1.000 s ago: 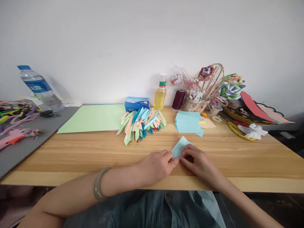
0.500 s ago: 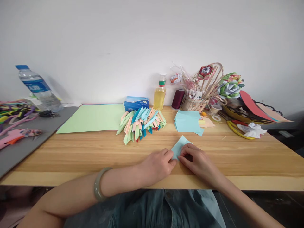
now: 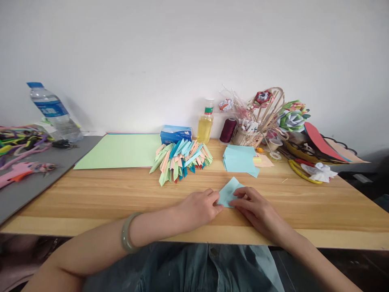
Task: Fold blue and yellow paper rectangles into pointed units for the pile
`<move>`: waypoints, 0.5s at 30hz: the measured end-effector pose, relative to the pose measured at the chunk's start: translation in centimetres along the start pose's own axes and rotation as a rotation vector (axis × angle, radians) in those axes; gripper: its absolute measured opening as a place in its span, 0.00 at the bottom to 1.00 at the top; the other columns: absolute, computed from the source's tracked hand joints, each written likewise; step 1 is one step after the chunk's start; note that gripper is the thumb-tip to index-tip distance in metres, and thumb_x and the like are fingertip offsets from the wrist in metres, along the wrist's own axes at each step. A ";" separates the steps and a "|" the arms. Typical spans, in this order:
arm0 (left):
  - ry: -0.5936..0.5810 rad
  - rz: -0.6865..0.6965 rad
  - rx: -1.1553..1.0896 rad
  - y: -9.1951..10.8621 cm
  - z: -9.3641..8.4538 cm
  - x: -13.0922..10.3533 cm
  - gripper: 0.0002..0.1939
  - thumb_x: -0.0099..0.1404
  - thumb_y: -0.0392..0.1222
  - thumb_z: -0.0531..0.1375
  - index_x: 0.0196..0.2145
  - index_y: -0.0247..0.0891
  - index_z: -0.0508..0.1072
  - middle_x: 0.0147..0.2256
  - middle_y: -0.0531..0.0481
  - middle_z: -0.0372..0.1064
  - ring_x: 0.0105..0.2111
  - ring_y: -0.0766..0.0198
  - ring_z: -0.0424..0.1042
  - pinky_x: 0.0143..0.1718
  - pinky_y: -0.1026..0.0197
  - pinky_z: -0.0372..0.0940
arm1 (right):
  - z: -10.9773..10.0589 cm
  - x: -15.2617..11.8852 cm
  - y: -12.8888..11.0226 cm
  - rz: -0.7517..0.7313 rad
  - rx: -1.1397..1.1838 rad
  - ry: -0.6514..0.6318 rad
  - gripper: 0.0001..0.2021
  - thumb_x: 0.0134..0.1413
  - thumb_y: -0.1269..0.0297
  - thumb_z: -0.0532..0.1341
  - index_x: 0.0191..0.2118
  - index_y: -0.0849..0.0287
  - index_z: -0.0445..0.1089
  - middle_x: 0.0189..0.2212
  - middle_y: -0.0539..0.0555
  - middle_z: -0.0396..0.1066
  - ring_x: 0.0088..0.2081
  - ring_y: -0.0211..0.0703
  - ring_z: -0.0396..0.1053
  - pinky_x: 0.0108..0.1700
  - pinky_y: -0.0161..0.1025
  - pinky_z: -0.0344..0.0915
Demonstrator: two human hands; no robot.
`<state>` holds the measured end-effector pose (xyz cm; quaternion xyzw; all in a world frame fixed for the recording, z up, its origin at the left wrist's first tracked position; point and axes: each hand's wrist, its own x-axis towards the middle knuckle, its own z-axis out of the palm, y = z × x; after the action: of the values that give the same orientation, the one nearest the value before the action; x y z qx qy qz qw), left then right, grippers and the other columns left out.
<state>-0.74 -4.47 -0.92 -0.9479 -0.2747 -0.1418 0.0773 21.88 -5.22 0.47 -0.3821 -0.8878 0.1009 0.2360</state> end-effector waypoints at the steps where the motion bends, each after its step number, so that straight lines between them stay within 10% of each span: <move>1: 0.004 -0.006 -0.004 -0.3 -0.2 0.0 0.13 0.70 0.37 0.47 0.34 0.33 0.69 0.33 0.47 0.63 0.34 0.61 0.64 0.31 0.62 0.60 | -0.1 -0.2 0.0 -0.042 -0.035 -0.009 0.14 0.59 0.71 0.50 0.42 0.52 0.71 0.41 0.58 0.67 0.42 0.46 0.66 0.42 0.45 0.65; 15: 0.032 0.024 -0.034 -2.4 -1.4 0.3 0.11 0.68 0.37 0.51 0.39 0.34 0.73 0.36 0.49 0.69 0.41 0.60 0.63 0.41 0.59 0.61 | -0.3 1.7 -3.6 0.030 0.081 -0.214 0.18 0.61 0.54 0.49 0.49 0.57 0.67 0.42 0.59 0.67 0.44 0.49 0.65 0.45 0.45 0.64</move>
<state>-2.14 -2.59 0.62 -0.9498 -0.2597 -0.1607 0.0673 18.72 -6.45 2.57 -0.3726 -0.8973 0.1803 0.1533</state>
